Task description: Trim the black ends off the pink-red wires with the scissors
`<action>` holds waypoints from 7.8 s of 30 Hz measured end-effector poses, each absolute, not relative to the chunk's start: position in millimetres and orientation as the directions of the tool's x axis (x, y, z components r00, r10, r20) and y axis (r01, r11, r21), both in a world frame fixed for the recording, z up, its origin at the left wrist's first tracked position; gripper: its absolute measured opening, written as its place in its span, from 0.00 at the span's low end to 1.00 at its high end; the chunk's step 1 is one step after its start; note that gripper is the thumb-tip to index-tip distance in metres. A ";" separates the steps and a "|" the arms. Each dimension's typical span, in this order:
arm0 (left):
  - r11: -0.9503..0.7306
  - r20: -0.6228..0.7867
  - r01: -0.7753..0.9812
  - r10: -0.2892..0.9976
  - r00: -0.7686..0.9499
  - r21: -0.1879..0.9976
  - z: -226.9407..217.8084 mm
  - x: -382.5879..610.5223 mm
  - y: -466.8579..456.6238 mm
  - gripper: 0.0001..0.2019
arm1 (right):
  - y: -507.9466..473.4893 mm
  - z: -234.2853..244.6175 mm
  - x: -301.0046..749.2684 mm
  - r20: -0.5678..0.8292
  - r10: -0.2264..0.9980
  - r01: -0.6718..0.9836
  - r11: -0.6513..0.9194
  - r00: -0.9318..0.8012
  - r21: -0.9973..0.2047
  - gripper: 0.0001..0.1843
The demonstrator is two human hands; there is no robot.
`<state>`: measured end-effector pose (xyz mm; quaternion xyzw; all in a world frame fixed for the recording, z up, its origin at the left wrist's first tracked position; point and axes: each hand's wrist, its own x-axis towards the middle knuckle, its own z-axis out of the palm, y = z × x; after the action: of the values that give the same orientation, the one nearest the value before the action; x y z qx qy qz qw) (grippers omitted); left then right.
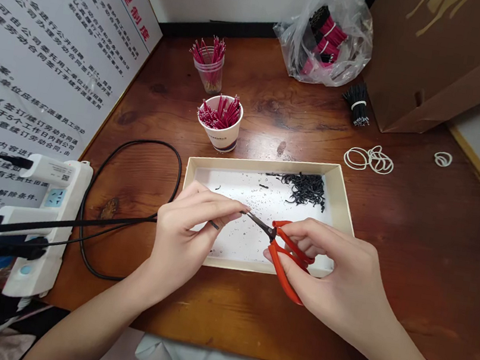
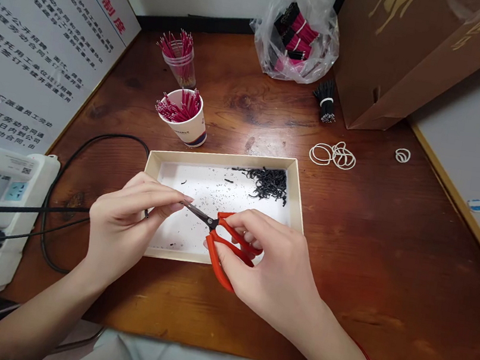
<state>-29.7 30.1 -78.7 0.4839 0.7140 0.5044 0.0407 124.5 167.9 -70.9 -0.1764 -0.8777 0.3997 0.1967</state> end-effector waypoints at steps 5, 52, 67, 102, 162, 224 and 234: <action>0.017 0.440 0.658 0.731 -0.521 0.753 -78.8 -29.8 29.9 0.16 | 168.1 -70.9 124.3 0.207 0.464 0.145 0.616 -0.861 -0.775 0.04; 0.035 0.422 0.664 0.746 -0.515 0.747 -80.1 -30.7 29.1 0.20 | 165.9 -73.1 122.6 0.228 0.477 0.139 0.618 -0.848 -0.774 0.06; 0.054 0.416 0.677 0.752 -0.511 0.734 -78.2 -29.5 29.4 0.17 | 167.2 -74.6 126.3 0.230 0.472 0.129 0.613 -0.851 -0.780 0.06; 0.050 0.412 0.677 0.761 -0.502 0.734 -78.1 -29.9 29.1 0.21 | 167.4 -71.5 126.4 0.202 0.473 0.162 0.621 -0.858 -0.767 0.06; 0.066 0.403 0.703 0.779 -0.479 0.708 -78.5 -30.8 28.3 0.20 | 166.2 -72.9 125.0 0.239 0.463 0.134 0.639 -0.853 -0.758 0.06; 0.091 0.231 0.370 0.639 -0.734 0.924 -72.3 -34.0 34.7 0.08 | 168.0 -76.0 117.0 0.156 0.585 0.188 0.484 -0.796 -0.855 0.11; 0.077 0.300 0.488 0.704 -0.644 0.869 -76.1 -31.3 31.6 0.07 | 152.7 -63.8 95.6 -0.112 0.668 0.108 -0.047 -0.736 -0.993 0.22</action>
<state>-31.3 31.6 -76.1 0.4099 0.7271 0.5418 0.0992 95.6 152.7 -63.8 -0.2951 -0.6569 0.6607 0.2119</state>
